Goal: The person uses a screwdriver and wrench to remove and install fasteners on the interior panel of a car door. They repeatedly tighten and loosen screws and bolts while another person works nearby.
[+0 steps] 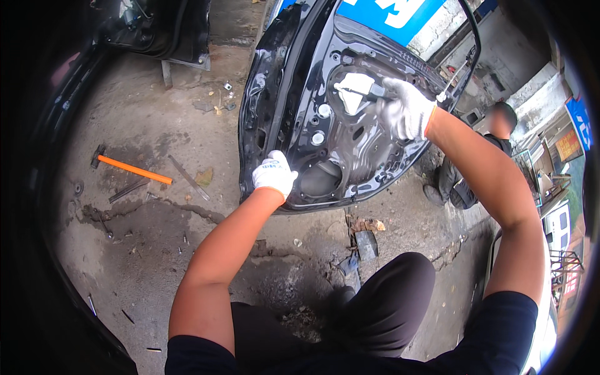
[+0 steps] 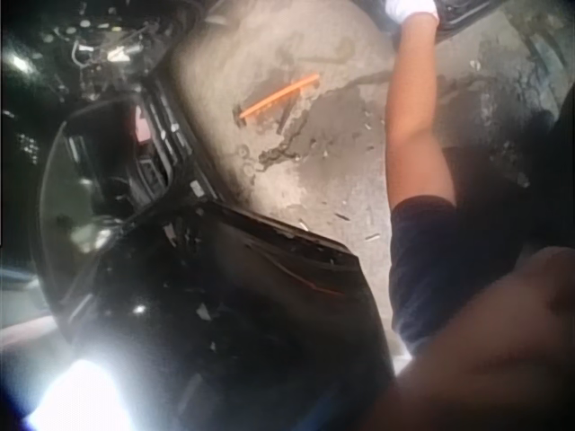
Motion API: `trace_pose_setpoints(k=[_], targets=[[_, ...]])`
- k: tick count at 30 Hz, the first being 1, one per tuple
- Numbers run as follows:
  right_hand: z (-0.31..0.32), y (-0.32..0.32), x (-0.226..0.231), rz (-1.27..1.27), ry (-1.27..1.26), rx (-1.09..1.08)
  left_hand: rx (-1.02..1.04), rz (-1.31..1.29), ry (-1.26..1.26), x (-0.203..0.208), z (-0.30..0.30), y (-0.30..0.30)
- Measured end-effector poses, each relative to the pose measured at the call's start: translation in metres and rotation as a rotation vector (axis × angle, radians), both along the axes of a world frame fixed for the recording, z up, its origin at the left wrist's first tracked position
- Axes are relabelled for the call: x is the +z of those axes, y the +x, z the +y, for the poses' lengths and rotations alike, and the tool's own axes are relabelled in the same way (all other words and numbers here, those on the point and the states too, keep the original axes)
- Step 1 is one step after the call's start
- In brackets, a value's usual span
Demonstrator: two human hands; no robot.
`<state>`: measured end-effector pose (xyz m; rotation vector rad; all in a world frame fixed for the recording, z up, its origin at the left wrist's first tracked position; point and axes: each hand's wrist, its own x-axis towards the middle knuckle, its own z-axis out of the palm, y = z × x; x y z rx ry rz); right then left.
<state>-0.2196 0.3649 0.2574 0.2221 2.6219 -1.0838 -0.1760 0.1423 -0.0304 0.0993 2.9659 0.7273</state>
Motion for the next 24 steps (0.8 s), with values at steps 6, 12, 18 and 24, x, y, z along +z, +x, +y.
trace_pose_setpoints(k=[6, 12, 18, 24], targets=[[-0.002, 0.016, -0.008, 0.491, 1.493, 0.645, -0.011, -0.002, 0.004, 0.001, -0.001, 0.003], [-0.013, 0.013, -0.010, 0.504, 0.535, 0.509, -0.008, -0.004, 0.028, 0.002, -0.003, 0.004], [-0.006, 0.015, -0.013, 0.509, 1.313, 0.496, -0.012, -0.020, 0.009, 0.004, -0.001, 0.004], [0.001, -0.001, 0.010, -0.136, 0.089, -0.003, 0.000, -0.034, 0.020, 0.004, -0.001, 0.003]])
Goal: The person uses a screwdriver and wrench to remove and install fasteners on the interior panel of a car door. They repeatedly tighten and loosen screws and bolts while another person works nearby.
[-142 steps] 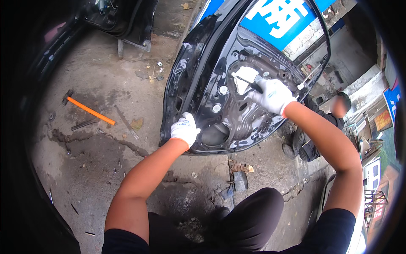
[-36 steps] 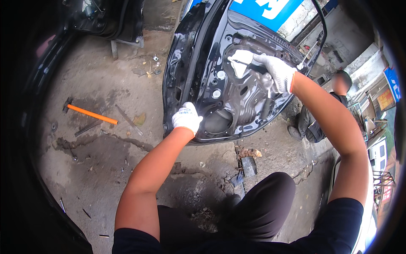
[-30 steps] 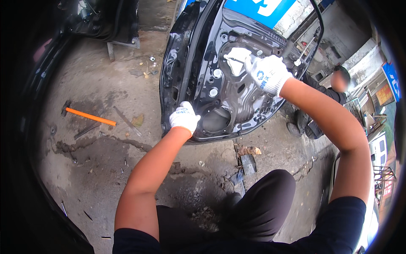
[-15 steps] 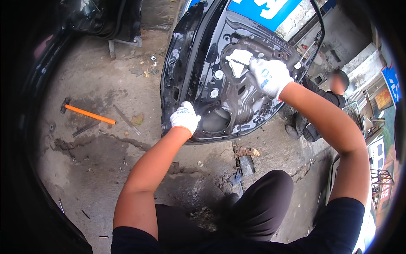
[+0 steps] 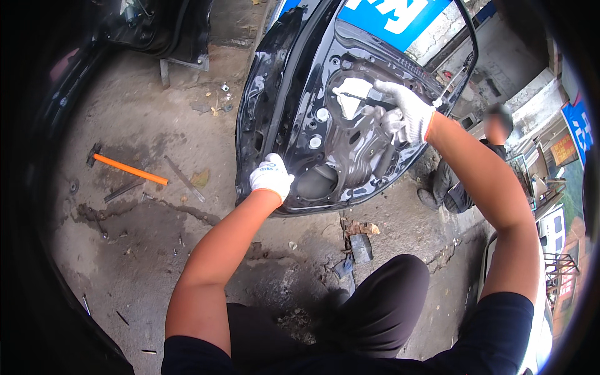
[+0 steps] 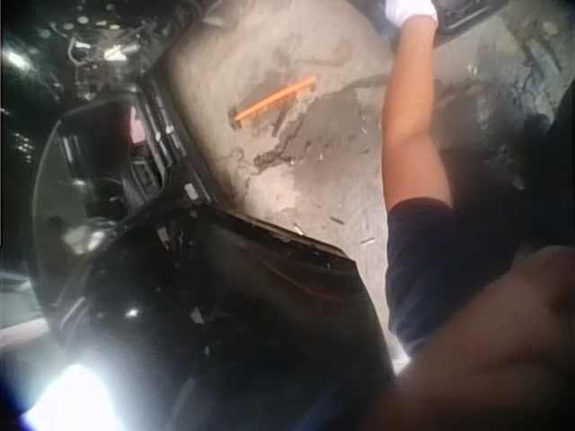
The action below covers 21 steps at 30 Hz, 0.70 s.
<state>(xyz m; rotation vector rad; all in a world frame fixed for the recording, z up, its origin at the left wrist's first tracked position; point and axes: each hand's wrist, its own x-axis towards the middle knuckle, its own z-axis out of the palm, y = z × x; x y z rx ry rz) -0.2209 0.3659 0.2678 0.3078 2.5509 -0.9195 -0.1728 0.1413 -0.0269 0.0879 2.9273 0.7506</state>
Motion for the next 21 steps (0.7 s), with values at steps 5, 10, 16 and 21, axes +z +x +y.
trace_pose_setpoints(k=[5, 10, 16, 21], targets=[[-0.001, 0.013, -0.012, 0.711, 1.104, 0.770, 0.009, 0.009, -0.011, -0.001, 0.000, 0.000], [-0.012, 0.015, -0.011, 0.529, 0.731, 0.495, 0.004, 0.034, 0.002, -0.004, 0.001, 0.000], [-0.016, 0.019, -0.004, 0.590, 1.128, 0.737, 0.000, 0.063, 0.000, -0.005, 0.000, 0.001], [-0.017, 0.026, -0.011, 1.067, 0.303, 0.482, -0.020, 0.067, 0.005, -0.004, -0.001, 0.002]])
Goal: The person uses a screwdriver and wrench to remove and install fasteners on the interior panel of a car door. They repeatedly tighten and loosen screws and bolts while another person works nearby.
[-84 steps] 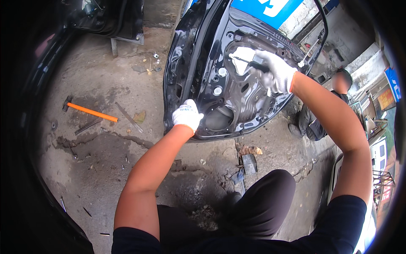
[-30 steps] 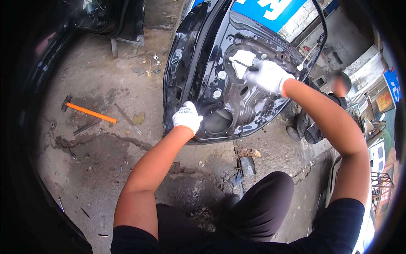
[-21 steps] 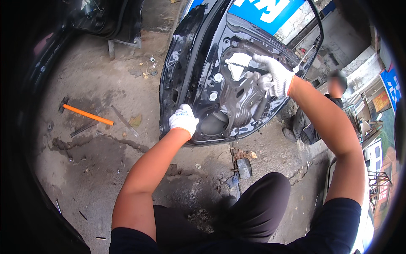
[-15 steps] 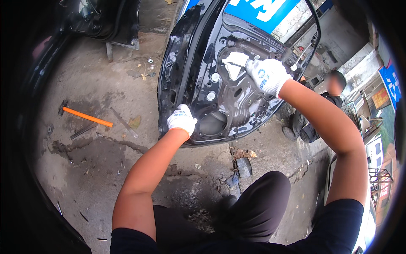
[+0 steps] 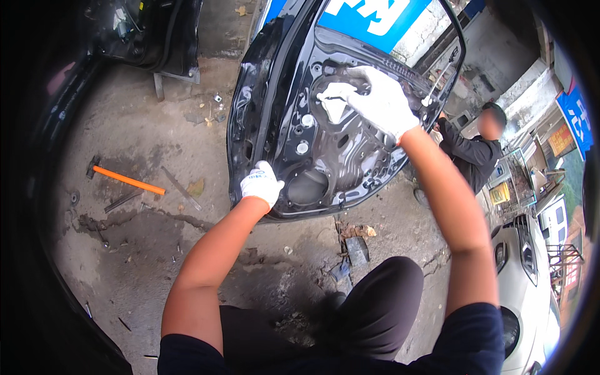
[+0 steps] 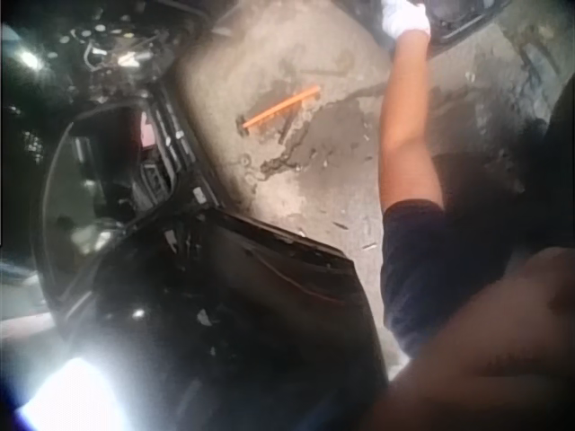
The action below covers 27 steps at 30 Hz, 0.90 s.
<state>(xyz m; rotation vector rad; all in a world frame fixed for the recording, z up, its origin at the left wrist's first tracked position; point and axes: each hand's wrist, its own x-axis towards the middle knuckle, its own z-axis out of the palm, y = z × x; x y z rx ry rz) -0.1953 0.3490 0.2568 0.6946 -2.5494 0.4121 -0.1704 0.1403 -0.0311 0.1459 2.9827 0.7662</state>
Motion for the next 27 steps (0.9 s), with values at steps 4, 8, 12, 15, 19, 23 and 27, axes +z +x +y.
trace_pose_setpoints(k=[4, 8, 12, 15, 19, 23, 27], targets=[[0.005, 0.008, -0.024, 0.188, -0.055, -0.211, -0.006, -0.008, -0.050, 0.003, -0.001, 0.001], [0.016, 0.013, -0.035, 0.018, -0.030, -0.339, -0.011, -0.047, -0.109, 0.006, -0.002, 0.002], [0.023, 0.015, -0.028, 0.055, 0.110, -0.091, -0.029, -0.068, -0.102, 0.006, -0.001, 0.001], [0.026, 0.012, -0.025, 0.176, 0.241, 0.114, 0.004, -0.048, -0.118, 0.007, 0.000, 0.002], [0.038, 0.007, -0.036, 0.227, 0.220, 0.121, 0.007, -0.068, -0.104, 0.010, 0.001, 0.003], [0.049, -0.001, -0.047, -0.029, 0.072, 0.005, 0.007, -0.066, -0.083, 0.009, 0.002, 0.002], [0.045, -0.008, -0.042, -0.368, 0.125, 0.022, 0.033, 0.003, -0.075, 0.004, 0.002, 0.002]])
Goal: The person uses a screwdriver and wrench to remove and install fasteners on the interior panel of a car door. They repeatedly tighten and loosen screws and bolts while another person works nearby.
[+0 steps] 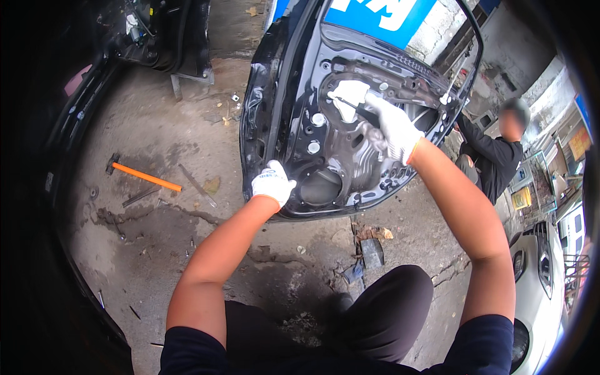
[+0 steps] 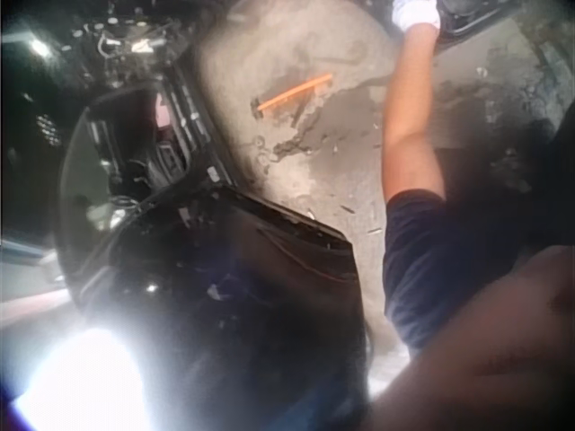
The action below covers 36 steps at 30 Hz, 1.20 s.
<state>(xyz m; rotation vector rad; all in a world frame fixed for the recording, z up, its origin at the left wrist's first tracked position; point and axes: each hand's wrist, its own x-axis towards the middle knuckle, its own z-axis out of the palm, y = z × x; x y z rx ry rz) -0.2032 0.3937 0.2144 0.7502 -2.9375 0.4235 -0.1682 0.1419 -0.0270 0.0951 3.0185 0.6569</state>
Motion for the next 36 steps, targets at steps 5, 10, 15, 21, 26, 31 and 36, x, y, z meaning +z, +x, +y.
trace_pose_setpoints(k=[5, 10, 15, 21, 26, 31, 36], targets=[[-0.002, 0.011, 0.003, 0.346, 0.651, 0.009, -0.037, 0.015, 0.052, -0.001, -0.001, 0.000], [-0.017, -0.004, 0.007, 0.252, 0.059, 0.037, -0.007, -0.014, 0.084, 0.001, -0.001, 0.000], [-0.025, 0.015, 0.010, 0.130, 0.560, -0.190, -0.014, 0.023, 0.125, -0.001, -0.003, 0.002], [-0.022, 0.007, 0.017, 0.348, 0.096, -0.115, -0.008, 0.015, 0.123, 0.000, -0.003, 0.001], [-0.028, 0.000, 0.031, -0.015, 0.033, -0.348, -0.022, 0.009, 0.127, -0.001, -0.003, 0.001], [-0.044, 0.014, 0.037, 0.165, -0.280, -0.355, -0.026, 0.018, 0.083, -0.004, -0.004, 0.001], [-0.048, 0.037, 0.010, 0.174, -0.512, -0.334, -0.067, 0.034, 0.101, -0.002, -0.011, 0.006]])
